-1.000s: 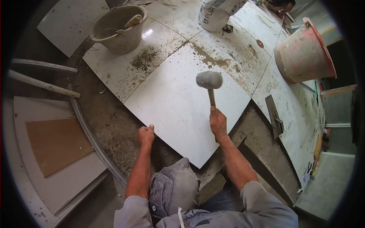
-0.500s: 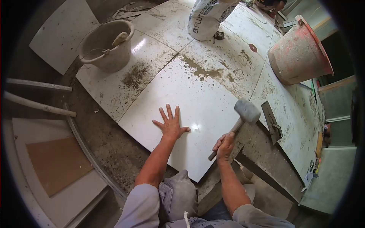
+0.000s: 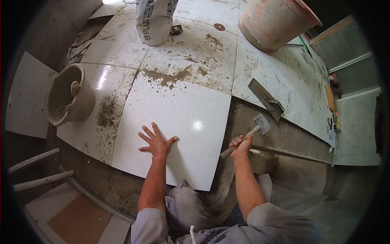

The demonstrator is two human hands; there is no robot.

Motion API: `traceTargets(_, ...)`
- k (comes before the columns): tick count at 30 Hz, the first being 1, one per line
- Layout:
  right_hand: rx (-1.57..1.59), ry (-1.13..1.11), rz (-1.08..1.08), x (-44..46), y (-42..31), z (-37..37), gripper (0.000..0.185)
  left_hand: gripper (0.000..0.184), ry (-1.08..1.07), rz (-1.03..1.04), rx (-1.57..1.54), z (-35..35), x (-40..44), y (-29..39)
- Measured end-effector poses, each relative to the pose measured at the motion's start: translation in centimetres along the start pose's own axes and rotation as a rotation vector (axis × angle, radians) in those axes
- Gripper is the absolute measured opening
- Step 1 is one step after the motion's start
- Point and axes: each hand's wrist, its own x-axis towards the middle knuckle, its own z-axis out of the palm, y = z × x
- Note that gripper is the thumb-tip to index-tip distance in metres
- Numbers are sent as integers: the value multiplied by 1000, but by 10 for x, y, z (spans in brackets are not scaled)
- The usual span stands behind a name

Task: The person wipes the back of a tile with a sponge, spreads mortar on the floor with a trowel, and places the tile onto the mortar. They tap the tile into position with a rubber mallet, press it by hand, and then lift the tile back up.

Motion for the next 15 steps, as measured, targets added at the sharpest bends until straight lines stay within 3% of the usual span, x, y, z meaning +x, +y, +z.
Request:
traceTargets(2, -11, -31, 65, 26, 6, -4, 52, 121, -1, 3, 1, 3, 2, -1)
traceTargets(4, -263, -260, 466, 58, 0, -18, 52, 121, 8, -7, 2, 2, 2, 2)
traceTargets(8, -417, -13, 174, 45, -41, -39, 51, 121, 2, -21, 22, 1, 5, 4)
traceTargets(12, -62, 76, 8, 48, -30, -28, 51, 123, 15, -21, 16, 4, 5, 5)
traceTargets(13, -75, 59, 28, 52, -24, -24, 51, 123, 30, -18, 8, 5, 6, 4)
traceTargets(15, -275, -92, 282, 68, -13, -24, 51, 124, 35, -34, 1, 3, 7, 4)
